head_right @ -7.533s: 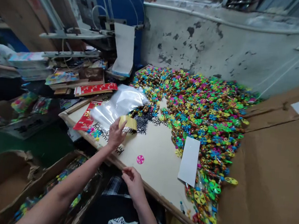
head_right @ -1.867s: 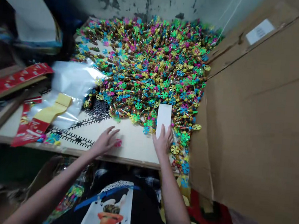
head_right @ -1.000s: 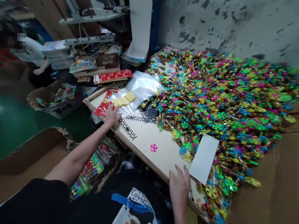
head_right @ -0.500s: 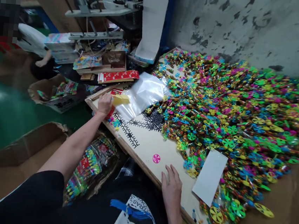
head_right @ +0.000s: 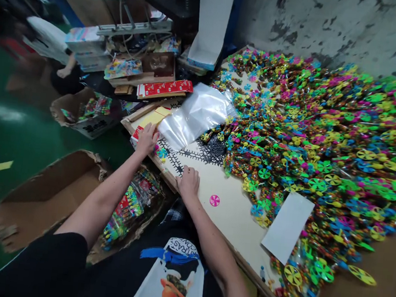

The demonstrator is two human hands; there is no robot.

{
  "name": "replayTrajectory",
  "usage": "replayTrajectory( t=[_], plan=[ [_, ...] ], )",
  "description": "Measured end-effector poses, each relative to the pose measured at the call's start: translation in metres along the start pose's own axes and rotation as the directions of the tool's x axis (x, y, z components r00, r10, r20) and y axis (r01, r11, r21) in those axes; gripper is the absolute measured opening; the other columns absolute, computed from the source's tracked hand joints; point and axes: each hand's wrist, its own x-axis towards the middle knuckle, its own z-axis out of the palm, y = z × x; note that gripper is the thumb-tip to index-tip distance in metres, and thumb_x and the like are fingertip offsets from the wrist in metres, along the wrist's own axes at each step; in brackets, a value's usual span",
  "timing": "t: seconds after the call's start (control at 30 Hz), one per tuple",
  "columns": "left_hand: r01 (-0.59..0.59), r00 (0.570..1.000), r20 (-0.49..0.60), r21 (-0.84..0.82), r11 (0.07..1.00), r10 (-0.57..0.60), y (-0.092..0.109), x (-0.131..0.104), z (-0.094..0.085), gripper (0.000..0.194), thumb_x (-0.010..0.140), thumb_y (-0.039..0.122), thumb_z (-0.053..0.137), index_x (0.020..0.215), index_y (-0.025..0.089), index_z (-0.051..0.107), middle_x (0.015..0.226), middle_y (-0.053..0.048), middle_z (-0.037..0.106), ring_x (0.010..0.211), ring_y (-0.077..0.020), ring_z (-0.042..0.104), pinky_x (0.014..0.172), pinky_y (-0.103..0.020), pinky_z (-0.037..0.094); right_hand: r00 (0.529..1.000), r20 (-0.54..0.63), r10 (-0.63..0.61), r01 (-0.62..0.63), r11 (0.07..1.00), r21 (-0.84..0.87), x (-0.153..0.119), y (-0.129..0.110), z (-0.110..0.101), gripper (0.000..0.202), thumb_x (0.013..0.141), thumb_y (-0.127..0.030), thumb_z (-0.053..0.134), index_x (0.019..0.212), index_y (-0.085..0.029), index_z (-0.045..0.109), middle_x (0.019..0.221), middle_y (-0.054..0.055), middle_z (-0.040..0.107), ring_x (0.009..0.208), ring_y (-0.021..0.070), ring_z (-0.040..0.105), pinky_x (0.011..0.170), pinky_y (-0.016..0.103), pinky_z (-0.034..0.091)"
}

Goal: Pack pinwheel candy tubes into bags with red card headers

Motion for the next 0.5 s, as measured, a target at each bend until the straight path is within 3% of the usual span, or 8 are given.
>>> replayTrajectory(
  t=[0.13, 0.33, 0.4, 0.5],
  plan=[
    [0.011, 1.0, 0.015, -0.034, 0.999, -0.011, 0.006, -0.035, 0.002, 0.048, 0.092, 0.031, 0.033, 0.136, 0.014, 0.044, 0.147, -0.016, 0.037, 0.136, -0.0283, 0.034, 0.11, -0.047, 0.025, 0.986, 0.06, 0.156, -0.149, 0.982, -0.113, 0.018, -0.018, 0.001, 0.038, 0.082, -0.029, 0.06, 0.114, -0.009, 0.056, 0.113, 0.018, 0.059, 0.105, 0.0294, 0.051, 0.084, 0.037, 0.042],
    [0.119, 0.993, 0.003, -0.077, 0.99, -0.119, 0.005, -0.061, 0.018, 0.052, 0.09, 0.031, 0.039, 0.138, 0.011, 0.042, 0.149, -0.019, 0.032, 0.137, -0.032, 0.031, 0.11, -0.05, 0.023, 0.976, 0.122, 0.179, -0.179, 0.984, -0.006, 0.008, 0.013, -0.011, 0.009, 0.077, -0.017, 0.056, 0.081, -0.014, 0.064, 0.092, 0.012, 0.064, 0.087, 0.0213, 0.058, 0.075, 0.029, 0.041],
    [0.099, 0.994, -0.028, -0.117, 0.988, -0.103, 0.008, -0.065, 0.024, 0.052, 0.089, 0.032, 0.04, 0.137, 0.011, 0.043, 0.148, -0.02, 0.034, 0.137, -0.0306, 0.032, 0.111, -0.048, 0.023, 0.986, 0.082, 0.143, -0.15, 0.985, 0.088, -0.004, 0.03, -0.02, 0.008, 0.077, -0.018, 0.055, 0.074, -0.017, 0.062, 0.086, 0.008, 0.064, 0.082, 0.0183, 0.058, 0.073, 0.027, 0.041],
    [0.035, 0.998, -0.043, -0.193, 0.98, -0.044, 0.018, -0.075, 0.034, 0.05, 0.09, 0.031, 0.04, 0.135, 0.011, 0.044, 0.146, -0.02, 0.037, 0.137, -0.029, 0.032, 0.111, -0.047, 0.025, 0.994, -0.008, 0.111, -0.096, 0.888, 0.449, -0.029, 0.058, -0.032, 0.013, 0.076, -0.032, 0.057, 0.072, -0.019, 0.06, 0.072, 0.002, 0.062, 0.07, 0.0161, 0.057, 0.066, 0.027, 0.043]
  ],
)
